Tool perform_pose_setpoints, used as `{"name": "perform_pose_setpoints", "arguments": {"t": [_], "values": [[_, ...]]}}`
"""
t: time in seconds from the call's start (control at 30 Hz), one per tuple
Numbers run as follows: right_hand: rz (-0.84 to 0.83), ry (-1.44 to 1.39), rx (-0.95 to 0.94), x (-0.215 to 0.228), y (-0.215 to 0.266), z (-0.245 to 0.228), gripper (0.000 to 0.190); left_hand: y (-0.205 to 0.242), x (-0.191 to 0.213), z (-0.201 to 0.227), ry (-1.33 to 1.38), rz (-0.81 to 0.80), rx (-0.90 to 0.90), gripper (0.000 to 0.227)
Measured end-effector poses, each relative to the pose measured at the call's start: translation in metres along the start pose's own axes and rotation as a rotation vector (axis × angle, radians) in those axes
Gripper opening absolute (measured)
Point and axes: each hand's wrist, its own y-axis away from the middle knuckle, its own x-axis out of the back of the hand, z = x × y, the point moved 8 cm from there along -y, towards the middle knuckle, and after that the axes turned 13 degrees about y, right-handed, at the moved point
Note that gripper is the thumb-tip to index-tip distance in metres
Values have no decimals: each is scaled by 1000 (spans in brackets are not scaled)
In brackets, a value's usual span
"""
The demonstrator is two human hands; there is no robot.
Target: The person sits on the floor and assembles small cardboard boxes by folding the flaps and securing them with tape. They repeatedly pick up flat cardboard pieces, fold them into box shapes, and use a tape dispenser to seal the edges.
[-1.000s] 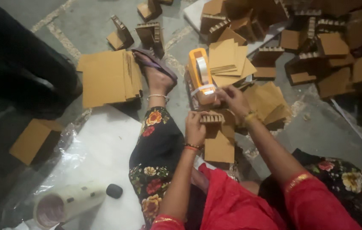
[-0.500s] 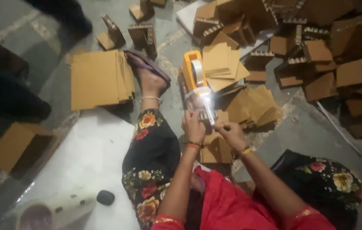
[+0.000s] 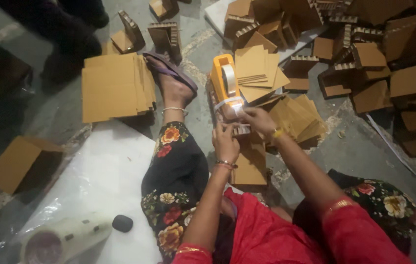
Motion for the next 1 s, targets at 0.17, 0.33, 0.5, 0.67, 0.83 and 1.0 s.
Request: {"name": "perform_pose_setpoints", "arguments": {"t": [0.17, 0.33, 0.5, 0.67, 0.83, 1.0], "values": [[-30, 206, -92, 10, -26, -3, 33, -5, 0, -3, 31, -34, -17, 48], [-143, 204, -79, -3, -44, 69, 26, 4, -3, 8, 30, -58, -91, 47], [-258, 64, -116, 0, -4, 118, 28, 30, -17, 25, 66, -203, -135, 47], [-164, -91, -182, 38, 121, 59, 53, 69, -4, 96, 242, -358, -394, 29], [89, -151, 37, 77, 213, 19, 51, 75, -20, 90, 566, -418, -62, 40], [364, 350, 140, 78, 259, -7, 55, 106, -88, -11, 1086, -661, 654, 48]]}}
